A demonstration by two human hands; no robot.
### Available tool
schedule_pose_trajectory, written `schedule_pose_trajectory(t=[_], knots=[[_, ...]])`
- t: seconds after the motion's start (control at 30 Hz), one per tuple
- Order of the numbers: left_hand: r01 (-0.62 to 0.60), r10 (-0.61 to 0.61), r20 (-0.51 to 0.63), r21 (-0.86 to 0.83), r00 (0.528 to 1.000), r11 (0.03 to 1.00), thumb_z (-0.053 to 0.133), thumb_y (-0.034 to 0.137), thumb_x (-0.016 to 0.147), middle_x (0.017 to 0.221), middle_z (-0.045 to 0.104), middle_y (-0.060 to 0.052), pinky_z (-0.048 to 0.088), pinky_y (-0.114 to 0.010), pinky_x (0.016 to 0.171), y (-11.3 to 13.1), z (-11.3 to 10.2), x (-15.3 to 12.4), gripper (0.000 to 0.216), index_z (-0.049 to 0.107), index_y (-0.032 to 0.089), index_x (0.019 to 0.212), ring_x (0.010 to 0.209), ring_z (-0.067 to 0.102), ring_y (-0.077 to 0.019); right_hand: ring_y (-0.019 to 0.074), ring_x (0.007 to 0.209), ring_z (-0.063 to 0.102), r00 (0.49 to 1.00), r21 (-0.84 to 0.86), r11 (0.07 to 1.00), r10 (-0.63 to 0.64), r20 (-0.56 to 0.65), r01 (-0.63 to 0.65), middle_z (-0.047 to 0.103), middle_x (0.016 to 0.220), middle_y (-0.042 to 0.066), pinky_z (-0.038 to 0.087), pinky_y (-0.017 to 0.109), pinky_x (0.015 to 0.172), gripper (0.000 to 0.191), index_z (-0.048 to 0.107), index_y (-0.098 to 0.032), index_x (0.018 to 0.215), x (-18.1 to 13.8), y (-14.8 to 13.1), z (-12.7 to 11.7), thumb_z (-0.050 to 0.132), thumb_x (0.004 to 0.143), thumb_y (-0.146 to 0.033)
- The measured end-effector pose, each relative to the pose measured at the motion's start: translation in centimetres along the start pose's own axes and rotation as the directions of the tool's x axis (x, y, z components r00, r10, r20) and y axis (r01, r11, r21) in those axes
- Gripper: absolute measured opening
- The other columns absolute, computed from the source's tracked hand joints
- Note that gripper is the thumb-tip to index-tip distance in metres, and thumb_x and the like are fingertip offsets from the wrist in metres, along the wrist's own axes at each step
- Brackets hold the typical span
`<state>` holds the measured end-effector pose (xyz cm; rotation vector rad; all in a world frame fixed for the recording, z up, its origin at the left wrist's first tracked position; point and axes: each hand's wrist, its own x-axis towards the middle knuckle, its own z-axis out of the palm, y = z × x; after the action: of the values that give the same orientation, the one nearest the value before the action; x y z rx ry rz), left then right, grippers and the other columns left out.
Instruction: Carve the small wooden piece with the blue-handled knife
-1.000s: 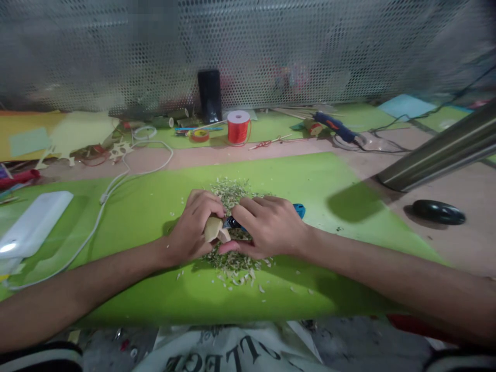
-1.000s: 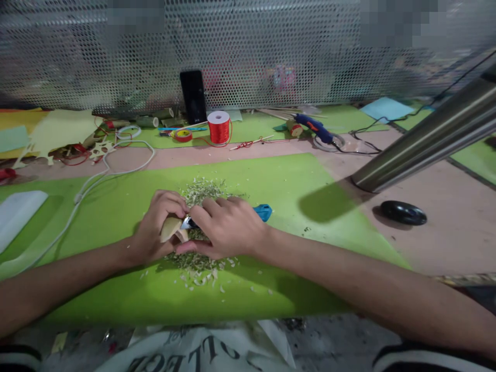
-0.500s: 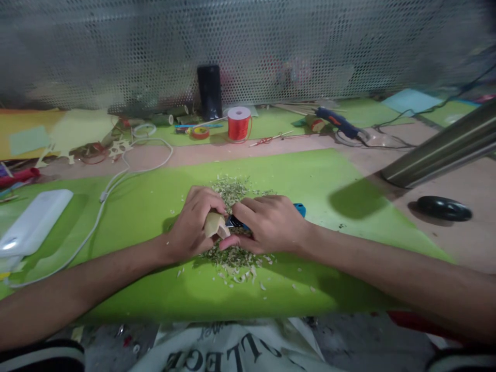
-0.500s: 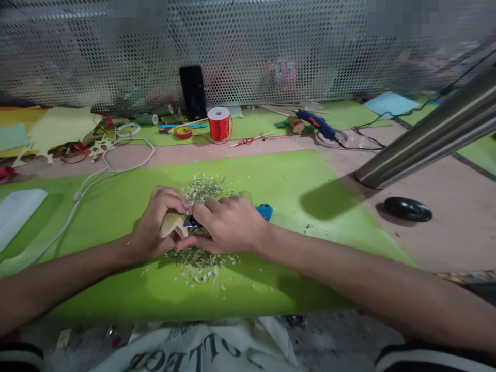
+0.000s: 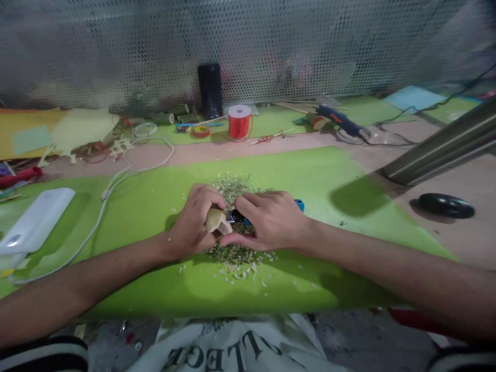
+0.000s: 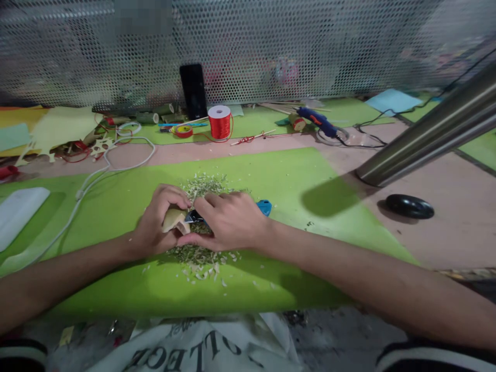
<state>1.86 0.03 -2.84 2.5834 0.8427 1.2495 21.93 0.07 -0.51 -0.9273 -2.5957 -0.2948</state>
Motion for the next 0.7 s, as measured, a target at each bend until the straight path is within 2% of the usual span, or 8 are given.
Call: schedule_pose_trajectory(t=[0.2,0.37,0.5,0.7], knots=[[0.017,-0.017,0.032,-0.010,0.999,1.000,0.070,0.022,0.074,0.085,0.055,-0.003,0.045,-0.033,0.065,0.12,-0.14,-0.03,0.032,0.046,0.020,0.095,0.080,0.051,-0.0203,0.0128,0.050,0.041,1.000,-0.031,0.999,-0.012,-0.022,0.011,0.060,0.064,0.004,0.014,0.030,0.053,0.071,0.059,-0.016,0.090,0.09,-0.29,-0.47,0.021,0.090,-0.075],[0.023,-0.022,0.013,-0.029,1.000,0.999,0.074,0.044,0.076,0.084,0.056,-0.005,0.045,-0.033,0.064,0.07,-0.02,0.04,0.041,0.048,0.020,0.095,0.079,0.051,-0.0206,0.0133,0.050,0.043,0.997,-0.087,0.995,-0.048,-0.059,0.043,0.061,0.064,0.004,0.012,0.031,0.052,0.063,0.059,-0.017,0.087,-0.05,-0.29,-0.24,0.023,0.094,-0.068],[0.018,-0.018,-0.006,-0.021,1.000,1.000,0.073,0.056,0.074,0.083,0.057,-0.005,0.047,-0.034,0.064,0.12,0.05,0.16,0.049,0.048,0.020,0.095,0.079,0.052,-0.0207,0.0139,0.047,0.045,0.999,-0.060,0.998,-0.034,0.000,0.034,0.063,0.065,0.004,0.009,0.031,0.052,0.064,0.060,-0.017,0.089,-0.06,-0.30,-0.15,0.022,0.094,-0.068],[0.016,-0.016,-0.005,-0.007,1.000,1.000,0.076,0.051,0.073,0.083,0.057,-0.005,0.048,-0.034,0.064,0.24,0.02,0.22,0.046,0.048,0.021,0.095,0.079,0.053,-0.0205,0.0142,0.049,0.047,0.995,-0.021,1.000,-0.016,0.098,0.018,0.065,0.067,0.005,0.007,0.031,0.051,0.063,0.061,-0.016,0.092,-0.18,-0.19,-0.13,0.022,0.094,-0.066]])
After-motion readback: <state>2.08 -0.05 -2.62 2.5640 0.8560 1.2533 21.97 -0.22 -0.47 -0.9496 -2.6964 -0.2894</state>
